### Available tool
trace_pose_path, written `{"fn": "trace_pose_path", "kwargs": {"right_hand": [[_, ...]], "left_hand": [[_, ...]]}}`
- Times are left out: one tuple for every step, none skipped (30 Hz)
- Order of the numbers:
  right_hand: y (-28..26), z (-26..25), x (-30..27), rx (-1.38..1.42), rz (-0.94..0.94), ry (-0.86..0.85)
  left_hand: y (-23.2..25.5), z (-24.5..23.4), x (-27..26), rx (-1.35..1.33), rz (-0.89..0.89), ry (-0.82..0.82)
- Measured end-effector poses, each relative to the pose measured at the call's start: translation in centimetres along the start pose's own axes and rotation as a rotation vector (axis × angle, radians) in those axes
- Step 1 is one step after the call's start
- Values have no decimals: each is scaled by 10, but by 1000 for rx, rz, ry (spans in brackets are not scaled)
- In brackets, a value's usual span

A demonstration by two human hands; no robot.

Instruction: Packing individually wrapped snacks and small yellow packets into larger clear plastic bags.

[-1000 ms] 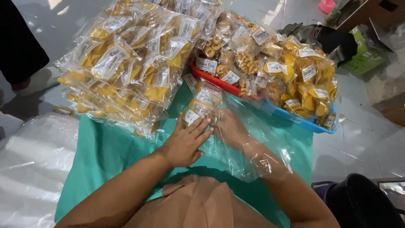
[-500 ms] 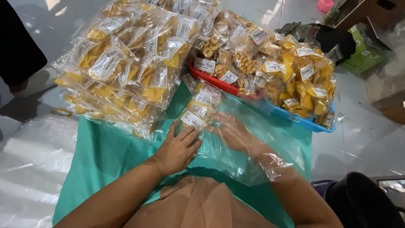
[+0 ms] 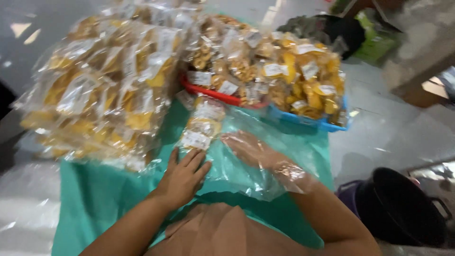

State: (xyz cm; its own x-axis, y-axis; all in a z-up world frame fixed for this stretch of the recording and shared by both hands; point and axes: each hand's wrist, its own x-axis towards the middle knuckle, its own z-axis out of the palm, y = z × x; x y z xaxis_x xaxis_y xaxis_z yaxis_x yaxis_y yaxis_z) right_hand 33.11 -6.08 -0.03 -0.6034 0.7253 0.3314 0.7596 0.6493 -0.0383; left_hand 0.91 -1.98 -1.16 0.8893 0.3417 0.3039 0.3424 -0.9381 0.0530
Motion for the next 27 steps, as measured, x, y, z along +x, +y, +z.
{"fn": "trace_pose_path", "kwargs": {"right_hand": [[-6, -15, -1, 111, 27, 26], [6, -11, -18, 98, 42, 30], [18, -7, -34, 75, 46, -77], [30, -3, -49, 53, 51, -184], [20, -28, -55, 47, 59, -181], [9, -54, -61, 20, 112, -205], [-3, -78, -66, -6, 163, -229], [2, -80, -88, -10, 171, -226], [8, -82, -109, 168, 449, -212], [13, -84, -131, 350, 725, -194], [14, -94, -137, 345, 731, -189], [15, -104, -144, 283, 996, -260], [16, -113, -152, 216, 1260, -329], [23, -119, -162, 213, 1268, -323], [30, -124, -171, 143, 1351, -184], [37, -129, -180, 72, 1428, -43], [47, -129, -191, 73, 1433, -38], [55, -128, -201, -12, 1409, 242], [66, -128, -210, -98, 1363, 519], [76, -126, -213, -98, 1365, 524], [87, -125, -215, -174, 1409, 565], [97, -123, -218, -251, 1452, 607], [100, -125, -206, -249, 1451, 611], [102, -128, -194, -238, 1542, 559], [104, -130, -183, -226, 1634, 503], [106, -129, -179, -224, 1634, 504], [109, -127, -174, -280, 1619, 418]], "left_hand": [[0, 0, 0, -1, -1, 0], [2, -1, 3, -2, 19, 4], [5, -1, 4, -17, -27, 81], [7, -2, 4, -32, -74, 158], [8, -1, 5, -33, -63, 160], [8, -1, 6, -27, -80, 151], [9, -1, 5, -21, -98, 141], [11, -3, 6, -21, -89, 142], [12, -4, 8, -4, -101, 145], [13, -6, 9, 14, -112, 147], [14, -3, 9, 13, -104, 150], [14, -1, 9, -9, -128, 120], [15, 2, 9, -31, -153, 89], [16, 2, 10, -31, -143, 91], [16, 2, 10, -2, -159, 58], [16, 1, 10, 28, -175, 25], [15, 1, 9, 29, -168, 24], [15, 2, 8, 21, -174, 19], [14, 2, 7, 13, -184, 16], [14, 0, 6, 16, -180, 17], [14, -2, 5, -20, -168, 48], [13, -4, 4, -55, -156, 79], [15, -8, 4, -51, -156, 79], [15, -12, 5, -73, -156, 83], [17, -15, 5, -97, -156, 87], [16, -15, 4, -95, -155, 86], [15, -14, 3, -97, -148, 117]]}}
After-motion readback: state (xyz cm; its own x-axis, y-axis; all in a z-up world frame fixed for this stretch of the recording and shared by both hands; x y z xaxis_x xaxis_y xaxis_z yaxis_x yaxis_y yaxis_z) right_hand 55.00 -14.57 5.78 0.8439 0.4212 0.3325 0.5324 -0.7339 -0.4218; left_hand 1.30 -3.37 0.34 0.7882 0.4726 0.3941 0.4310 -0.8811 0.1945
